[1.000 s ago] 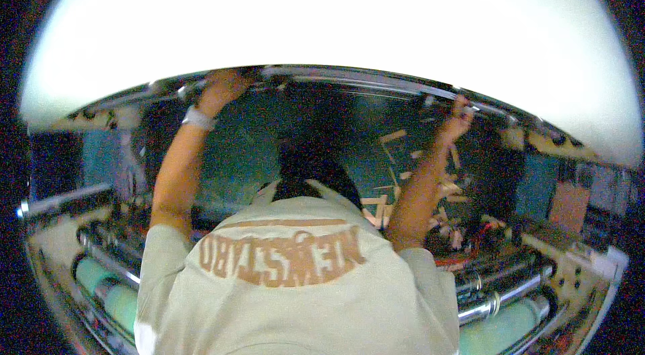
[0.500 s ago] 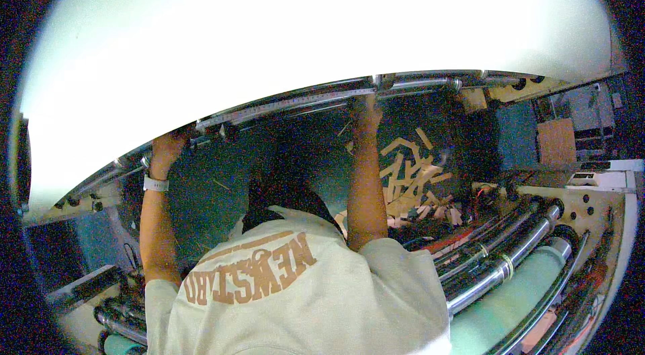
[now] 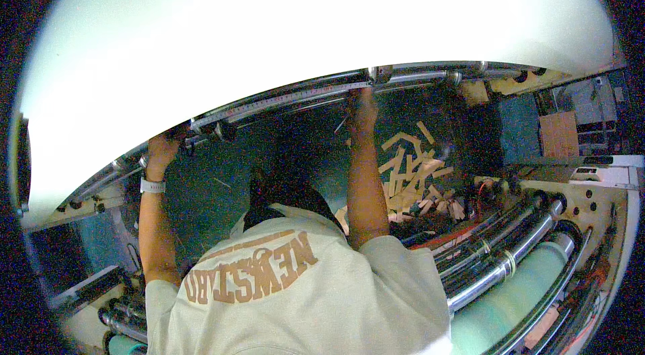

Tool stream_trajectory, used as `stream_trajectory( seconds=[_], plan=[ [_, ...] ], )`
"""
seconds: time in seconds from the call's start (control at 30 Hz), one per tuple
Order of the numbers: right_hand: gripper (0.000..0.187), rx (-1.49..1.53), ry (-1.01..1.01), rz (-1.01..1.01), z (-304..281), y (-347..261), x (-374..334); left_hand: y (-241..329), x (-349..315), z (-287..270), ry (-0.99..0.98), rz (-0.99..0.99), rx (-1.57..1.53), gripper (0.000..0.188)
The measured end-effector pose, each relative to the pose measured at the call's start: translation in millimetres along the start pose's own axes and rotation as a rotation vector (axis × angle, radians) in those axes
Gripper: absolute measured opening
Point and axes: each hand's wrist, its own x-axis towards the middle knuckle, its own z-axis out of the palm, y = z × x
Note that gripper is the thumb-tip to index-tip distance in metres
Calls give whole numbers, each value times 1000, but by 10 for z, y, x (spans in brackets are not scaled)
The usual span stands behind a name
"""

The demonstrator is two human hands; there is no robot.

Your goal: The person uses a tape measure to measure the diameter and circumference of several large metal rollers on a machine. They repeatedly extend the tape, wrap it around the rollers, and read the measurements while standing in a workshop.

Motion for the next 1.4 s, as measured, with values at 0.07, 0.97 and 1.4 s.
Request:
stream_trajectory(
  seconds=[0.07, 0.97, 1.4],
  plan=[
    [30, -62, 72, -25, -115, 62, 73, 22, 6, -1, -8, -19, -26, 33],
    [18, -104, -39, -594, -145, -214, 431, 97, -32, -35, 6, 2, -205, 30],
    [22, -212, -40, -499, -153, -303, 359, 31, -17, -90, 23, 29, -135, 30]
  ],
)
